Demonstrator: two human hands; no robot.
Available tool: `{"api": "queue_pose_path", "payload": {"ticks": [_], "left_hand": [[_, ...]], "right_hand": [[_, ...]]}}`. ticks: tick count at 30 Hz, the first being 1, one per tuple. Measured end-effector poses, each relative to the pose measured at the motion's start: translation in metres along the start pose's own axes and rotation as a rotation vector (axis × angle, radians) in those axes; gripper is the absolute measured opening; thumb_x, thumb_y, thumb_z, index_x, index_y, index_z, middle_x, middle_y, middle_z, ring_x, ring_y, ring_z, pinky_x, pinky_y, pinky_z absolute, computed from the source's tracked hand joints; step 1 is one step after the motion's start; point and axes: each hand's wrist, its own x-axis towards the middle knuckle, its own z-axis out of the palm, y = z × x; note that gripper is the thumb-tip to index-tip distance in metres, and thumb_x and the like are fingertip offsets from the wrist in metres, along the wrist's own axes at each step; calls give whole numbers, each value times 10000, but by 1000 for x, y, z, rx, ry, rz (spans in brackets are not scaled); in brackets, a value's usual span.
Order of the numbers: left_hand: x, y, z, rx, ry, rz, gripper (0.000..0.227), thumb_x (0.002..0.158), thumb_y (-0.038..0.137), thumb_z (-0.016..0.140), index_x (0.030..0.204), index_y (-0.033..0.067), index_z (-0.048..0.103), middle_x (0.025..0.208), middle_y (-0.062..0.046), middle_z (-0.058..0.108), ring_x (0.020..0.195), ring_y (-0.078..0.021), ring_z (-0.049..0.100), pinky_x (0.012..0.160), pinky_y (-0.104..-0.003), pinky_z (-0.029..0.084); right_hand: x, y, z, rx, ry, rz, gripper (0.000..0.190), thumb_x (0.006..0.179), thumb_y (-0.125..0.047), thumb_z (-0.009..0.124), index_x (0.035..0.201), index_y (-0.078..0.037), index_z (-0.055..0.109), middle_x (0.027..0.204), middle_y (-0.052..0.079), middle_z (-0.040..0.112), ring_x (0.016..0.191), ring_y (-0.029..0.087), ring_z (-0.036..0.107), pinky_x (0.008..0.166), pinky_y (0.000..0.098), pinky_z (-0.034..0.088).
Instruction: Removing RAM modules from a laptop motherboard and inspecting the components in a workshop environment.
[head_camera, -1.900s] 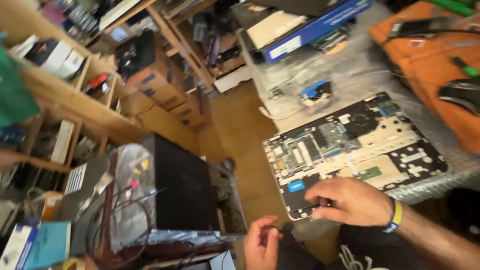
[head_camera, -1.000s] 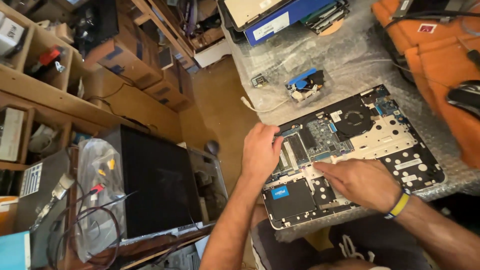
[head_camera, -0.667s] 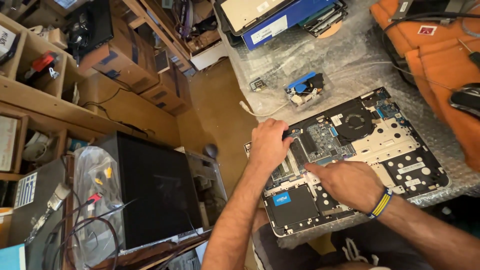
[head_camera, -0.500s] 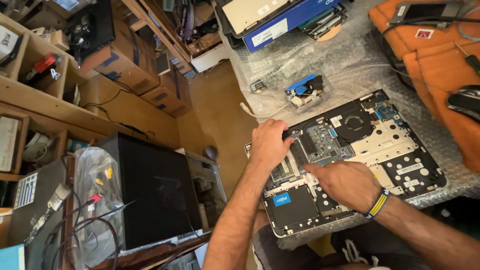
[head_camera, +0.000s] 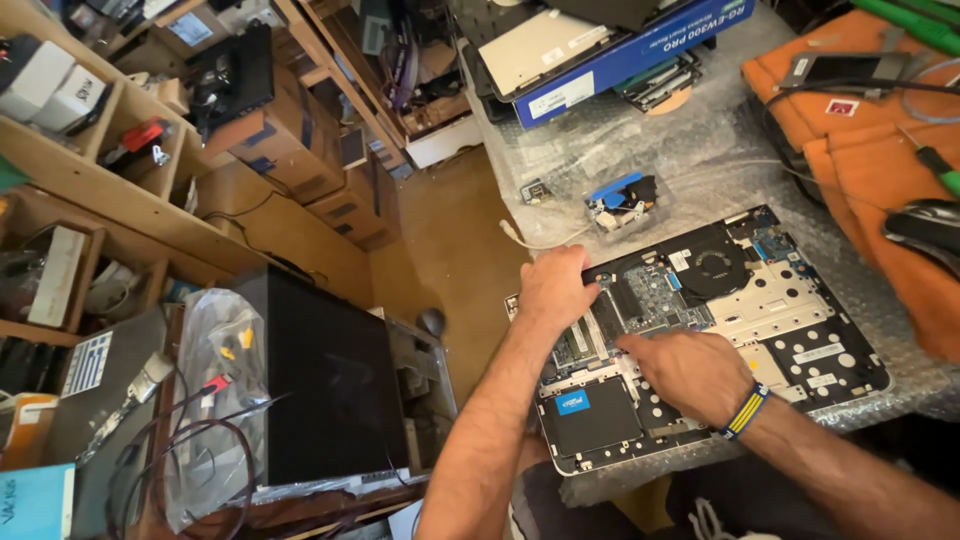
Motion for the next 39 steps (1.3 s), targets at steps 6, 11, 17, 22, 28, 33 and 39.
{"api": "queue_pose_path", "payload": {"ticks": [6,11,17,22,28,33,39], "left_hand": [[-4,11,-1,71,-21,1,319,852,330,715,1118,160,667,1123,-78,699,1152,-326,679,935,-538,489],[2,12,9,127,3,21,399,847,318,714,1191,137,628,1108,-103,695,1101,-363,701,900,-574,511],[17,1,27,109,37,35,363,857,275,681,1178,118,616,1057,-121,714,1051,-389,726,875,-579,527],[4,9,7,69,-1,47,389,873,295,657,1205,96,623,1095,-147,729,1092,-403,723,910,-598,539],[6,11,12,106,0,54,371,862,270,676,1191,103,638,1088,-138,736,1082,-384,732,896,-599,555],[4,14,15,102,-2,74,291,917,196,557,1166,80,653,1045,-160,734,1053,-405,736,901,-614,551],[7,16,22,60,26,59,296,934,180,472,1134,77,665,1007,-137,745,1012,-400,754,864,-610,565]], "right_hand": [[4,0,7,-60,-7,-3,353,988,-374,398,1297,-437,554,861,-45,752,905,208,758,841,445,609],[5,-3,10,-36,6,9,334,985,-349,409,1263,-414,581,881,-27,761,900,233,763,839,456,612],[1,-2,-3,-31,18,30,332,985,-359,417,1273,-434,564,909,-46,769,921,216,768,858,441,616],[-2,-2,-18,19,-12,36,385,992,-323,404,1320,-464,549,949,-23,780,964,248,768,905,472,606],[2,-4,-14,34,-31,13,332,986,-359,423,1270,-429,579,997,-28,784,991,254,767,914,479,599],[3,-9,-22,38,-53,37,334,987,-355,405,1250,-425,599,971,-7,797,977,272,775,908,483,600],[4,-16,-21,14,-46,57,310,993,-336,418,1212,-392,630,894,0,802,917,250,789,869,449,618]]}}
